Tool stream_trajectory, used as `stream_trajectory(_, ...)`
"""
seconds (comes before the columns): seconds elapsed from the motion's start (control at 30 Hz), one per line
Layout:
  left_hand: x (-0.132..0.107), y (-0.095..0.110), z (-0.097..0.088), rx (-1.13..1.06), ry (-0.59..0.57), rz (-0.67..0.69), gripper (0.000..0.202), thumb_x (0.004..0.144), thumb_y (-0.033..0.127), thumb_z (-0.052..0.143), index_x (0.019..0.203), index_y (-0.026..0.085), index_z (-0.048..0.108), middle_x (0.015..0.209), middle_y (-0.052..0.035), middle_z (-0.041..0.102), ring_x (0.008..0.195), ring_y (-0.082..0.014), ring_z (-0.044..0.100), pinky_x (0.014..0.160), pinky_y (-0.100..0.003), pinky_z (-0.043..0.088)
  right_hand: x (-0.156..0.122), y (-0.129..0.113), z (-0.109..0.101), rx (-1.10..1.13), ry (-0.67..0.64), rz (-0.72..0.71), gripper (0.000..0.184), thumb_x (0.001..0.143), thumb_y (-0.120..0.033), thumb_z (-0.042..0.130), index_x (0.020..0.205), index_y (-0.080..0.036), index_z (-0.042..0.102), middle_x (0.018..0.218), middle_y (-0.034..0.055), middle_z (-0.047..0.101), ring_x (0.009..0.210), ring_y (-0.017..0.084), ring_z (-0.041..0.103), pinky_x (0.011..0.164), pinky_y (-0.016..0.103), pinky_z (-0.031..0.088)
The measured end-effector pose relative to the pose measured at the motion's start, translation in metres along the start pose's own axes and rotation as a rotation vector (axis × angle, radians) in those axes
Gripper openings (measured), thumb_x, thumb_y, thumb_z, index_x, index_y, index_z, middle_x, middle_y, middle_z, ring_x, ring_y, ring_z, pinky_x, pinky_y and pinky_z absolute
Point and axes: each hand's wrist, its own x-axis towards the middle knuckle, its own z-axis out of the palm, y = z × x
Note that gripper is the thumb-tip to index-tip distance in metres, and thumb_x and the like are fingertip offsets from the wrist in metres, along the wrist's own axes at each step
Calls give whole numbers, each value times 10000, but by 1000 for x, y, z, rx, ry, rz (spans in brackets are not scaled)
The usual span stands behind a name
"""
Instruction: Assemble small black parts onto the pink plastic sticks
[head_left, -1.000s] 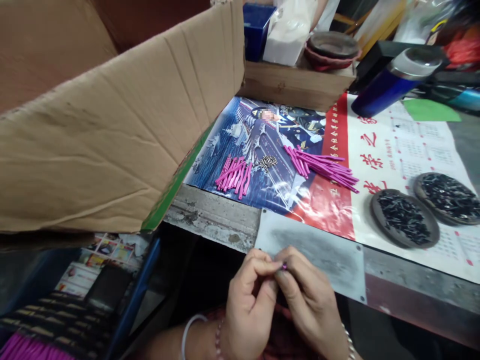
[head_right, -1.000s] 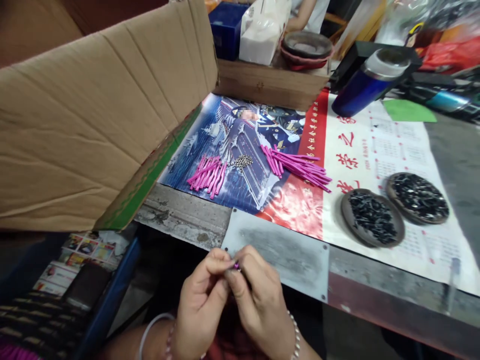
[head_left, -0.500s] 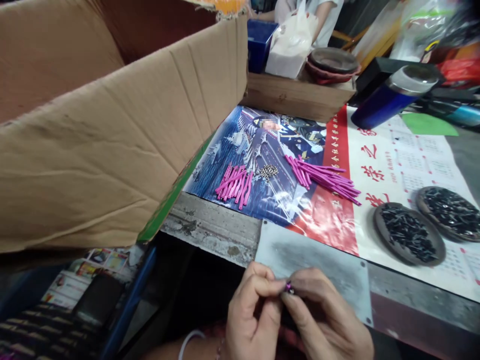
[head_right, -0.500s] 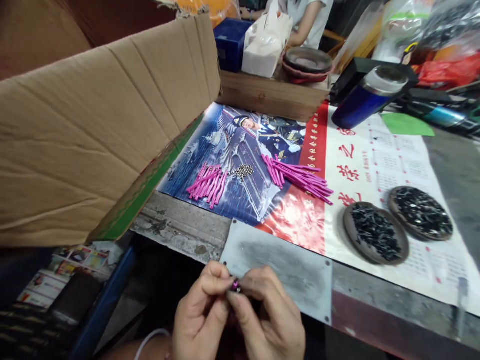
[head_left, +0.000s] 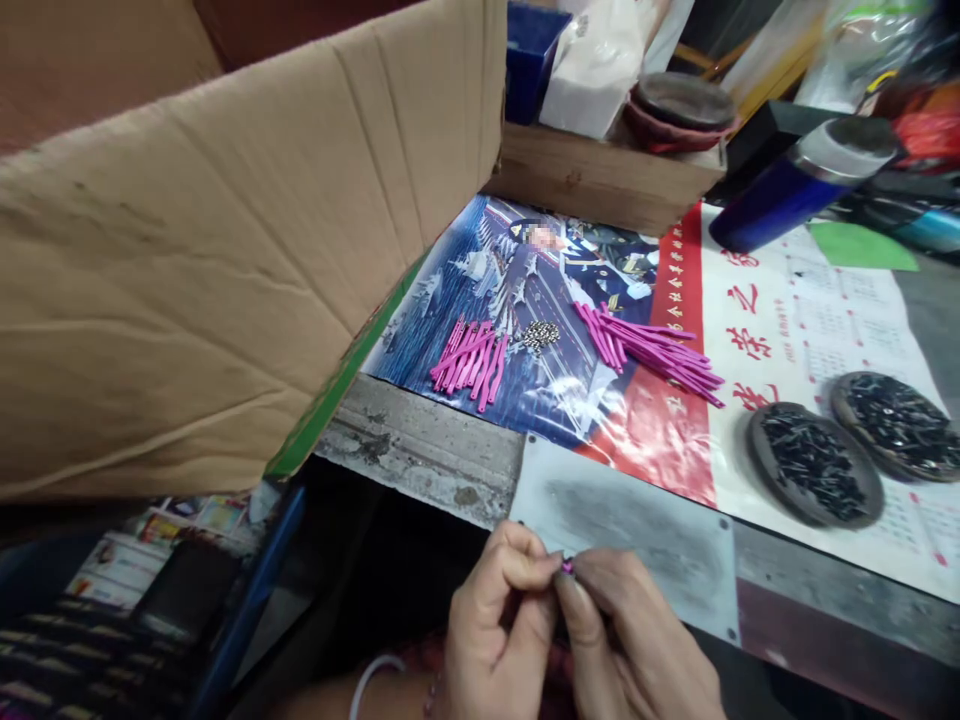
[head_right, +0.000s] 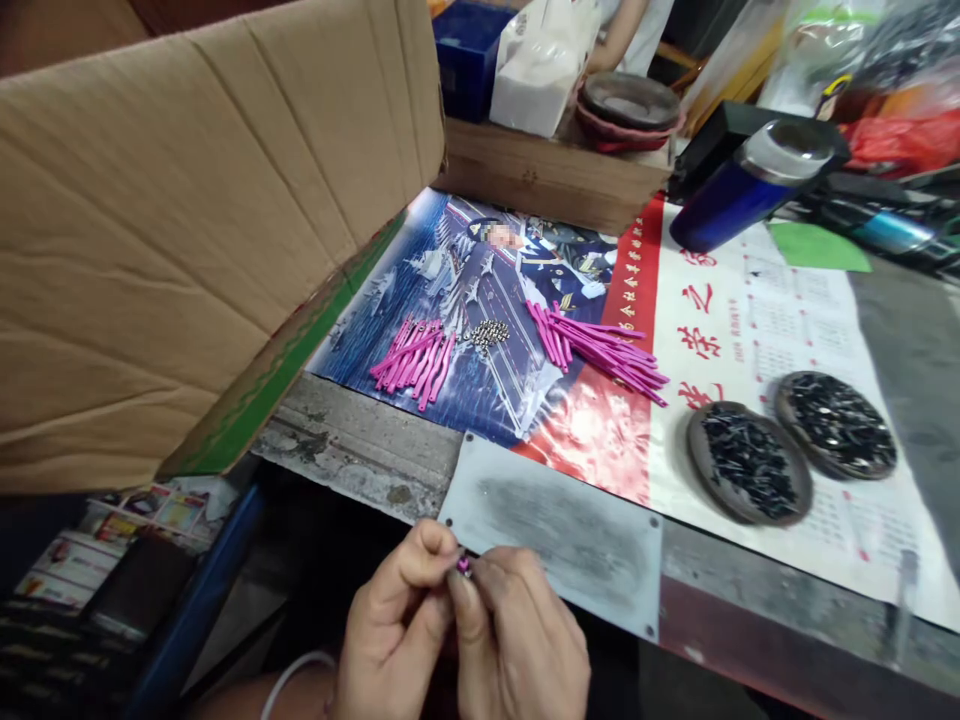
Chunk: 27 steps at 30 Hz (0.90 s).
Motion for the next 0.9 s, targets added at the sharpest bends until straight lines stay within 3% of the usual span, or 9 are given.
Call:
stream_trajectory(0.17, -2, 0, -2, 7, -13, -11, 172, 994, 156, 510, 836, 221, 522, 838, 22, 482, 777, -108, 514, 738, -185, 459, 1, 10, 5, -37, -16, -131, 228, 966, -49, 492, 798, -180, 574, 647, 6, 529, 549, 118, 499, 515, 253, 402)
stream_trajectory(0.3, -3, 4, -1, -2, -24, -45, 155, 997, 193, 517, 846, 216, 544, 858, 9, 500, 791, -121, 533, 732, -201, 463, 3, 20, 8, -26, 90, -215, 142, 947, -68, 546, 879, -174, 610, 789, 47, 613, 716, 159, 601, 667, 289, 509)
stream_trajectory(0.4, -5, 5, 1, -2, -40, -42, 139, 998, 201, 521, 867, 216, 565, 865, 5, 509, 808, -128, 543, 745, -212, 461, 6, 21, 8, -69, 155, -261, 180, 966, -91, 517, 829, -190, 581, 708, 22, 563, 683, 166, 568, 663, 312, 491)
stream_trajectory(0.53, -8, 1, -1, -30, -58, -68, 123, 998, 178, 526, 901, 225, 584, 874, 9, 506, 798, -121, 539, 731, -207, 462, 11, 18, 2, 59, -100, -112, 363, 1048, -171, 374, 703, -212, 478, 583, -26, 451, 510, 117, 457, 495, 263, 358)
stream_trajectory(0.6, -9, 0, -3, -47, -57, -74, 120, 993, 156, 530, 936, 234, 602, 889, 8, 513, 807, -121, 546, 741, -211, 468, 11, 17, 0, 212, -225, -14, 383, 1069, -282, 370, 700, -213, 447, 607, -32, 442, 513, 106, 454, 482, 241, 362)
stream_trajectory(0.67, -10, 1, -4, -40, -49, -54, 139, 989, 138, 526, 957, 238, 617, 899, 6, 523, 828, -126, 556, 770, -222, 474, 10, 17, -1, 261, -189, 5, 319, 1036, -370, 474, 758, -212, 472, 690, -17, 491, 598, 119, 510, 531, 233, 417)
stream_trajectory(0.73, -11, 2, -4, -21, -48, -36, 141, 987, 137, 528, 953, 238, 622, 891, 7, 526, 837, -130, 560, 785, -228, 475, 9, 18, -1, 183, -102, -38, 244, 1007, -340, 542, 807, -206, 506, 739, -4, 522, 643, 126, 524, 567, 238, 428)
stream_trajectory(0.8, -11, 4, -4, -20, -56, -44, 126, 990, 152, 536, 956, 240, 618, 877, 10, 522, 818, -126, 554, 758, -221, 474, 8, 18, -1, 151, -120, -51, 335, 1047, -299, 457, 727, -203, 480, 659, -24, 471, 564, 106, 464, 524, 236, 366)
stream_trajectory(0.9, -12, 5, -4, -28, -65, -62, 105, 992, 174, 548, 955, 242, 619, 868, 12, 516, 760, -111, 530, 694, -205, 456, 9, 14, -3, 358, -288, 113, 567, 1089, -459, 190, 608, -208, 357, 542, -41, 359, 462, 101, 357, 446, 244, 294)
